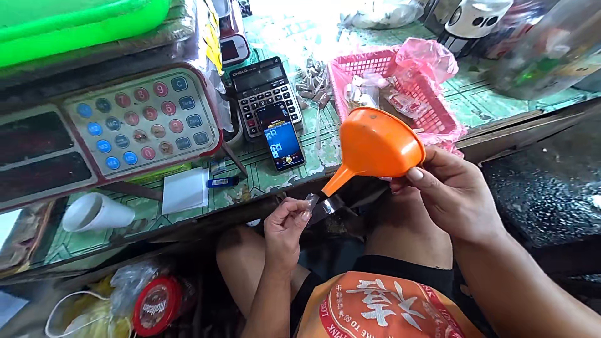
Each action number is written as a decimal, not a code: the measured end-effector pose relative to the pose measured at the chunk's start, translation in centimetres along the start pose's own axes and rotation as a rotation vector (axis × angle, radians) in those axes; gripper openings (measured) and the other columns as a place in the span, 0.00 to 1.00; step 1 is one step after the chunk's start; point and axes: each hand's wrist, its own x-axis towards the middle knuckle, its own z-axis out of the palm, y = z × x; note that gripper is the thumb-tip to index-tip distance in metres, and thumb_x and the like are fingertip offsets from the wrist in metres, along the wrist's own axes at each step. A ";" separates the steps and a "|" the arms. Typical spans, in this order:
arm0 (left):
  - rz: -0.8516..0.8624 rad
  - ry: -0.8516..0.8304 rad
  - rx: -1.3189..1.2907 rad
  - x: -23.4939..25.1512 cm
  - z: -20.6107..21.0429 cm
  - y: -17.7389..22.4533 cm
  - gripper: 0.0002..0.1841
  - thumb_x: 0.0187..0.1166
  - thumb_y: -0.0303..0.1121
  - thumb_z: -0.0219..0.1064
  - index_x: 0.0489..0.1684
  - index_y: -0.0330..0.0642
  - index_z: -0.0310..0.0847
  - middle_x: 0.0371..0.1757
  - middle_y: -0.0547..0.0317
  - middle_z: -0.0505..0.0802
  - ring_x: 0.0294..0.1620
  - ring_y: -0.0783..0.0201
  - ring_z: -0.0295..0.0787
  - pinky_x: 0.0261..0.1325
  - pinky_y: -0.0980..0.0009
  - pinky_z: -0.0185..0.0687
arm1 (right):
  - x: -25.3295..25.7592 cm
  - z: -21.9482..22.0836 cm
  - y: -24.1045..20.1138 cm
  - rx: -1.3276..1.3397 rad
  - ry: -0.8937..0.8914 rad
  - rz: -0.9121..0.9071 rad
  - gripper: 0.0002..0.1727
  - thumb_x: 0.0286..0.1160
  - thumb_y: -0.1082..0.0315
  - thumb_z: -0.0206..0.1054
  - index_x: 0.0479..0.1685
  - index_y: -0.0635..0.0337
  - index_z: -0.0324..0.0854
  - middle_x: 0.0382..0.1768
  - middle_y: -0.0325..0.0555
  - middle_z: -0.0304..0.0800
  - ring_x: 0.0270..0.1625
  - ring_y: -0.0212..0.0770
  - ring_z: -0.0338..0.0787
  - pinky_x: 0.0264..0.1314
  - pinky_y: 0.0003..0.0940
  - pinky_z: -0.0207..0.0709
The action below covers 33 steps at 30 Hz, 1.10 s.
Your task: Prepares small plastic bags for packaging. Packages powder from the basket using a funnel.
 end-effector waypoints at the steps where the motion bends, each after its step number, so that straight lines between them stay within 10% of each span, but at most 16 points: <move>1: -0.003 -0.003 0.012 -0.1 0.0 0.0 0.07 0.77 0.28 0.72 0.46 0.36 0.93 0.47 0.55 0.93 0.47 0.67 0.90 0.54 0.70 0.88 | -0.2 0.0 0.2 0.011 0.005 0.001 0.11 0.86 0.57 0.65 0.56 0.52 0.84 0.39 0.40 0.92 0.36 0.36 0.93 0.44 0.31 0.92; 6: 0.007 0.041 0.002 -0.2 0.2 0.3 0.06 0.79 0.32 0.73 0.37 0.39 0.92 0.37 0.58 0.94 0.37 0.67 0.92 0.47 0.70 0.91 | -0.7 0.2 0.8 0.058 0.031 0.020 0.11 0.86 0.59 0.65 0.55 0.53 0.84 0.40 0.41 0.92 0.37 0.36 0.93 0.45 0.31 0.92; 33: 0.113 -0.025 0.059 0.1 -0.5 1.7 0.07 0.81 0.31 0.70 0.46 0.38 0.93 0.46 0.56 0.93 0.46 0.65 0.91 0.55 0.68 0.89 | 0.5 1.6 1.3 0.152 -0.027 0.171 0.08 0.86 0.66 0.60 0.50 0.56 0.83 0.35 0.45 0.91 0.33 0.38 0.92 0.43 0.33 0.92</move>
